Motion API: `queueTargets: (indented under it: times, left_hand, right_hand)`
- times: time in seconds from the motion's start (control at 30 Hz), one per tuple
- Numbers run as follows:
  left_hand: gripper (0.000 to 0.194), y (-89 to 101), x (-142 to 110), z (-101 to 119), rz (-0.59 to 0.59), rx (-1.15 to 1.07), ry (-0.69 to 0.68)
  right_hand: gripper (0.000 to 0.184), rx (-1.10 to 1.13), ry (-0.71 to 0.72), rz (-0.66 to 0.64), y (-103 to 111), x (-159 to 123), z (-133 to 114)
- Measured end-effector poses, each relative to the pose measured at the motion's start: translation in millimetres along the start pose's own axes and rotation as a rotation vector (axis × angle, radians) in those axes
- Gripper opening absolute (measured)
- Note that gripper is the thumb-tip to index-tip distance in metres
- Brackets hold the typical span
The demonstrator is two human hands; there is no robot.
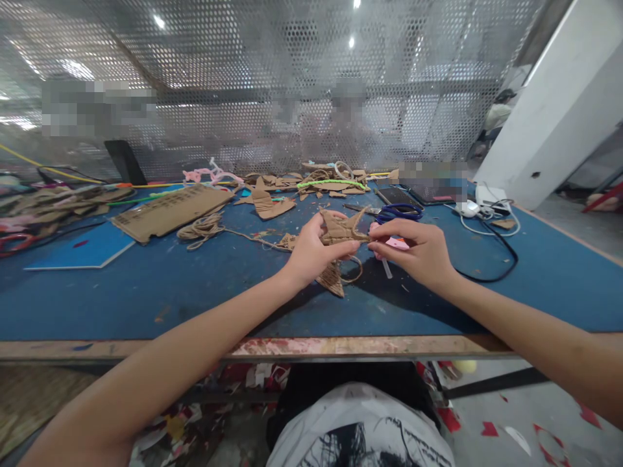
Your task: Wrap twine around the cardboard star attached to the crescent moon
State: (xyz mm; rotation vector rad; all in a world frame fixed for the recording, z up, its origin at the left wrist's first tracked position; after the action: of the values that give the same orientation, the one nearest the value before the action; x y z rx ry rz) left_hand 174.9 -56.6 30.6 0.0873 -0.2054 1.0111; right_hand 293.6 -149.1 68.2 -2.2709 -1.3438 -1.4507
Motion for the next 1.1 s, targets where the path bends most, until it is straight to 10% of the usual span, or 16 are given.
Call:
queueTargets:
  times: [1.1]
  left_hand:
    - [0.05,-1.2,0,2,-0.023,0.052,-0.044]
  right_hand:
    - [0.009,-0.072,0.034,-0.019,0,0,-4]
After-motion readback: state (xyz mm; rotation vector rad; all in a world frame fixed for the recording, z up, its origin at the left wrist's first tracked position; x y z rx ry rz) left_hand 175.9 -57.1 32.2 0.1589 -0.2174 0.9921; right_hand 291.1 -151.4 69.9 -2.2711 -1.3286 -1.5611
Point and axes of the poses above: each hand's wrist, its own x-axis towards the middle knuckle, its own y-axis out of the back of the hand, z = x × y, the point moved 10 cm from there along x, towards the middle knuckle, and after that the axes turned 7 degrees about z, right-handed, at the moved point
